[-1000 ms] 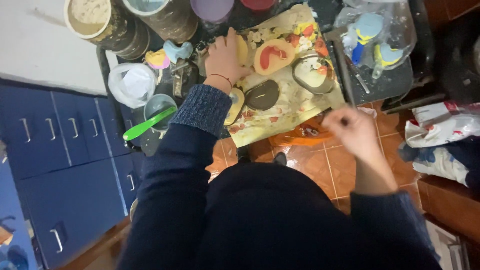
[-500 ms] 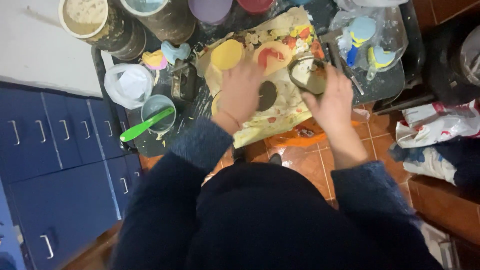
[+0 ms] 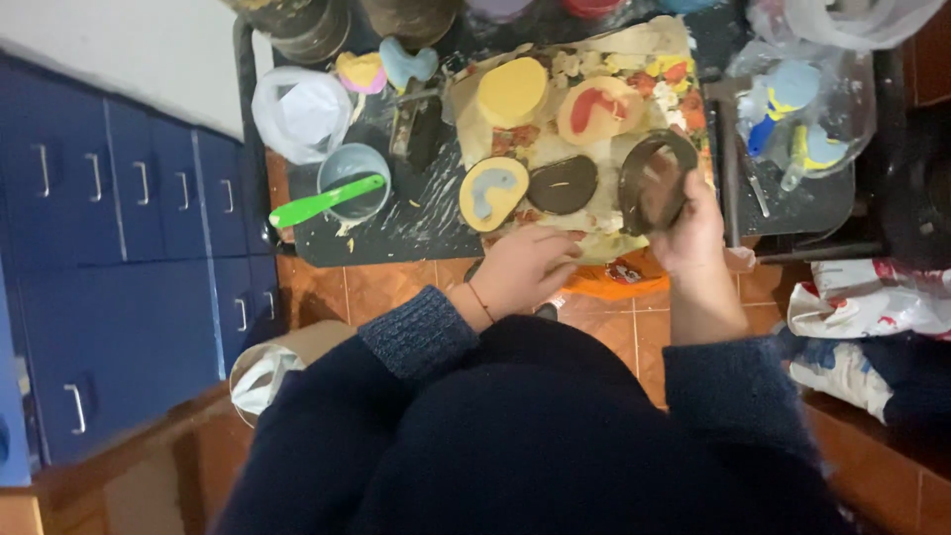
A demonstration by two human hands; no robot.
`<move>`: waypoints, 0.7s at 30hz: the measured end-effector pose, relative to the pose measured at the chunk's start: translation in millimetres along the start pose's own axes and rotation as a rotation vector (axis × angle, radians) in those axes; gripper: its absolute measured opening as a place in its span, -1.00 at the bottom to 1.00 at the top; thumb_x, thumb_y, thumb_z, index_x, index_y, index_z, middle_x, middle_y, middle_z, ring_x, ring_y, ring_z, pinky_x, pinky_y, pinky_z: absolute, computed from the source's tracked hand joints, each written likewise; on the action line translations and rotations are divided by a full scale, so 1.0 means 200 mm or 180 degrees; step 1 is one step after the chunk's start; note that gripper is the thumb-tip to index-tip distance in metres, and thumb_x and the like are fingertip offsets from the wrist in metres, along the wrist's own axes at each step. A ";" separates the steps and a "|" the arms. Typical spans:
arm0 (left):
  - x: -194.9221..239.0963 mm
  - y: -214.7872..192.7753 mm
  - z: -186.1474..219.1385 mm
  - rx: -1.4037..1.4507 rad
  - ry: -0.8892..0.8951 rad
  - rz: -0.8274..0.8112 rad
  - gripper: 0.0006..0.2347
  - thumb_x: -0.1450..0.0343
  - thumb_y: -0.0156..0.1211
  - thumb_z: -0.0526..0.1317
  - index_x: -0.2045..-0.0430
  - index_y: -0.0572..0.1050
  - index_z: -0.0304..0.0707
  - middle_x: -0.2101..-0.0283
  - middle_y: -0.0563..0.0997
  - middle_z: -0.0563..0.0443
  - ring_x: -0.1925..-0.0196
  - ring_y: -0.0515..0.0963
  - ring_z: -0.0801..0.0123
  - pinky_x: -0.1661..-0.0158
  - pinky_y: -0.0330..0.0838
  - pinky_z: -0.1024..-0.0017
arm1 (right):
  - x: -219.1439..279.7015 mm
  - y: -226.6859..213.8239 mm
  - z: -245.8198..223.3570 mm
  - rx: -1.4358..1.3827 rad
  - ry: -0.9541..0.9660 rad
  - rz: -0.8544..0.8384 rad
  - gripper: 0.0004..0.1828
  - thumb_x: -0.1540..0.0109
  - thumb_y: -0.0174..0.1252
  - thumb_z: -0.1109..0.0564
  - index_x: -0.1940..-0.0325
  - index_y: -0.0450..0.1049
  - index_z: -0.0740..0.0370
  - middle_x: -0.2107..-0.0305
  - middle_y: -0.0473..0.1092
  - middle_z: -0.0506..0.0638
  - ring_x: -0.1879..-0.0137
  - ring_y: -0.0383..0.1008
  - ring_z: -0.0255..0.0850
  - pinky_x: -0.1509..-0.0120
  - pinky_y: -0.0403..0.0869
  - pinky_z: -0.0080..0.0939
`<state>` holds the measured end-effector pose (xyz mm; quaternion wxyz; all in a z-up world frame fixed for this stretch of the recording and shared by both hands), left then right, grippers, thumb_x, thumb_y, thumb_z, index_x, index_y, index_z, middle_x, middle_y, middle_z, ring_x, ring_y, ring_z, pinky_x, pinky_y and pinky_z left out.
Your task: The person uses a circular metal cutter and a hammer to cut shapes from a large piece of dough on a cutting board. They repeatedly position the cutter, strike it with the hammer, and remove the cut pieces, occasionally discarding scraps into a nearby bag.
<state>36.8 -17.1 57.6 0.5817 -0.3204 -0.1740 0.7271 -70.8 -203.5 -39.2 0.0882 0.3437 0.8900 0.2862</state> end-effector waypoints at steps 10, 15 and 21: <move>0.09 -0.26 -0.20 -0.1115 -0.0506 0.0877 -0.68 -0.28 0.38 -0.16 0.10 0.53 -0.08 -0.13 0.55 -0.06 -0.16 0.52 0.05 -0.09 0.40 0.13 | 0.03 0.20 0.02 -0.1032 0.0674 0.0454 -0.50 -0.40 -0.32 -0.20 -0.30 0.28 -0.01 -0.12 0.49 0.15 -0.31 0.44 0.19 -0.38 0.38 0.18; 0.08 -0.28 -0.44 -0.1499 -0.1401 0.0738 -0.02 -0.05 0.59 0.19 -0.30 0.18 -0.25 -0.29 0.32 -0.21 -0.25 0.33 -0.09 -0.17 0.24 -0.04 | 0.02 0.12 -0.22 0.2706 -0.0211 0.0571 -0.32 -0.32 0.05 -0.08 -0.49 0.11 0.16 -0.17 0.35 0.14 -0.19 0.41 0.18 -0.29 0.44 0.20; -0.04 -0.21 -0.55 -0.1433 -0.1630 0.0190 -0.09 -0.15 0.56 0.07 -0.38 0.17 -0.20 -0.18 0.39 -0.21 -0.20 0.36 -0.12 -0.19 0.32 0.09 | 0.07 0.26 -0.27 0.5315 -0.1674 -0.0236 -0.21 -0.12 0.41 -0.03 -0.33 0.35 0.39 -0.18 0.36 0.38 -0.35 0.24 0.27 -0.42 0.23 0.24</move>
Point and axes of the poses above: each hand's wrist, its own x-axis away from the middle knuckle, its own y-axis out of the palm, z = x × y, the point moved 10 cm from there along -x, towards the middle knuckle
